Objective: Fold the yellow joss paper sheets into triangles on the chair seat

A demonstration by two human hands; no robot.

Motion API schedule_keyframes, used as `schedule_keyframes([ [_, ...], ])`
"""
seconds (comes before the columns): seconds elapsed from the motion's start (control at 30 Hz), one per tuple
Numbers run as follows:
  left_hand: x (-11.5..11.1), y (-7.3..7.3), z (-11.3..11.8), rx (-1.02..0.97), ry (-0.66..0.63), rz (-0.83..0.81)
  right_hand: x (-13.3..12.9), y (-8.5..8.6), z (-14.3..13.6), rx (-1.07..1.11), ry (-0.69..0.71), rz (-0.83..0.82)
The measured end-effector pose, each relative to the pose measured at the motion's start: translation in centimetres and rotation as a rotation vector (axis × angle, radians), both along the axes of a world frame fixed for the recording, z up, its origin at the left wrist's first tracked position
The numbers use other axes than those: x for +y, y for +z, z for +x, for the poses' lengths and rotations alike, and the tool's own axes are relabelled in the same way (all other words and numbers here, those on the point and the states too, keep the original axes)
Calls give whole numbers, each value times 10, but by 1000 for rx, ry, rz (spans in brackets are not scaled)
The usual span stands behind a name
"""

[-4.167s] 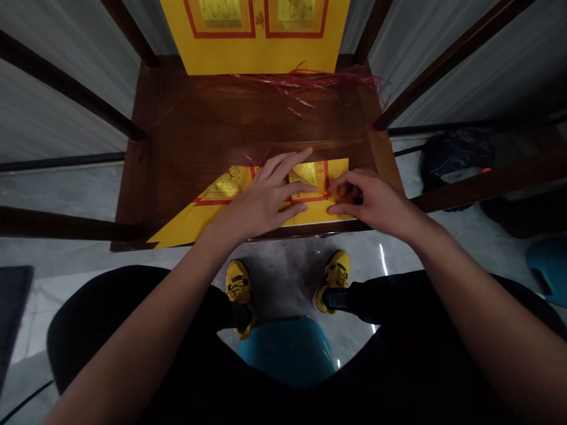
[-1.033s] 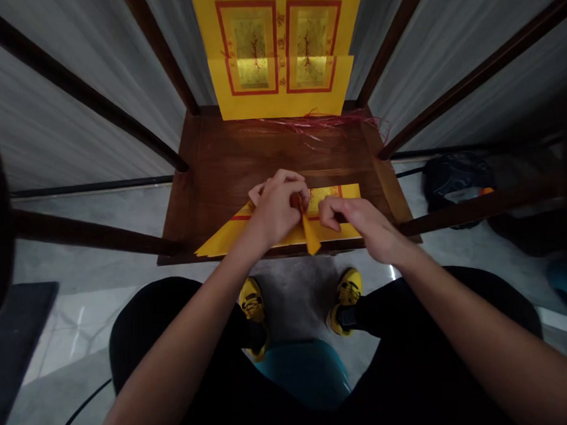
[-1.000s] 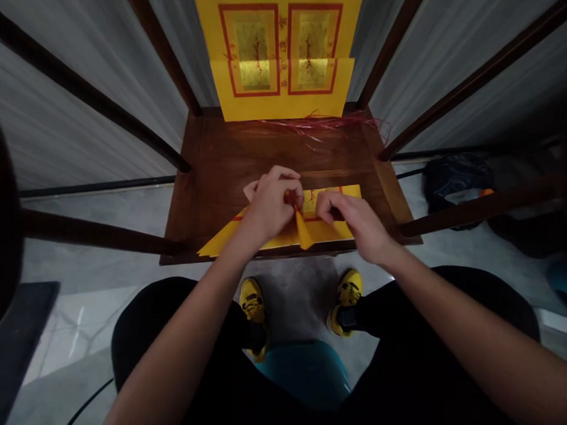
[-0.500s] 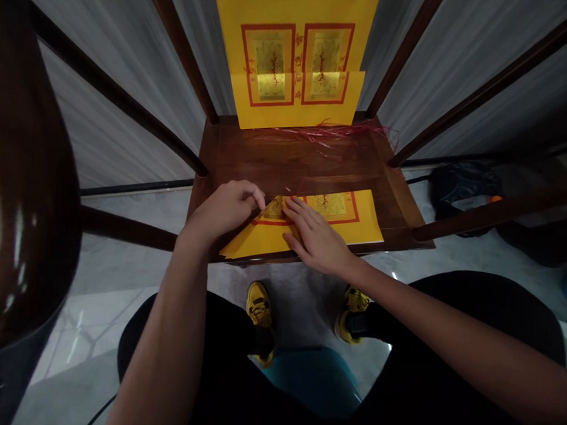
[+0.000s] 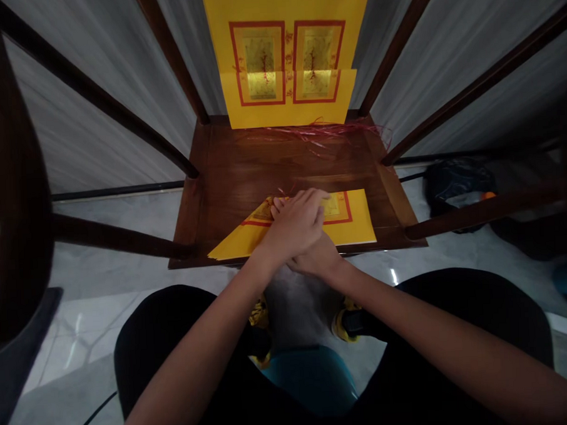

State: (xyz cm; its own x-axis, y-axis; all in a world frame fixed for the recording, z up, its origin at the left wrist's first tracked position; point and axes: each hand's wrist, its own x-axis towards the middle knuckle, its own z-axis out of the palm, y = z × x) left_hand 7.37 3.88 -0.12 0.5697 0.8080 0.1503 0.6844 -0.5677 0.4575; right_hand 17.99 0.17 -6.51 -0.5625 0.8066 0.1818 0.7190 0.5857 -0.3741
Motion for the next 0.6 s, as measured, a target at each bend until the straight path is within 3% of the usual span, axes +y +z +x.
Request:
schedule_keyframes([
  [0.13, 16, -21, -10, -115, 142, -36, -3, 2, 5, 3, 61, 15],
  [0.3, 26, -22, -14, -182, 200, -238, -5, 29, 36, 86, 87, 162],
  [0.33, 26, -23, -13, -166, 193, -249, -2, 37, 46, 84, 41, 204],
  [0.43, 25, -25, -11, -77, 113, -191, 12, 50, 83, 109, -269, 306],
  [0.5, 24, -27, -11, -46, 80, -144, 23, 50, 105, 97, -423, 306],
  [0.6, 24, -27, -12, -67, 96, -135, 32, 44, 126, 105, -533, 232],
])
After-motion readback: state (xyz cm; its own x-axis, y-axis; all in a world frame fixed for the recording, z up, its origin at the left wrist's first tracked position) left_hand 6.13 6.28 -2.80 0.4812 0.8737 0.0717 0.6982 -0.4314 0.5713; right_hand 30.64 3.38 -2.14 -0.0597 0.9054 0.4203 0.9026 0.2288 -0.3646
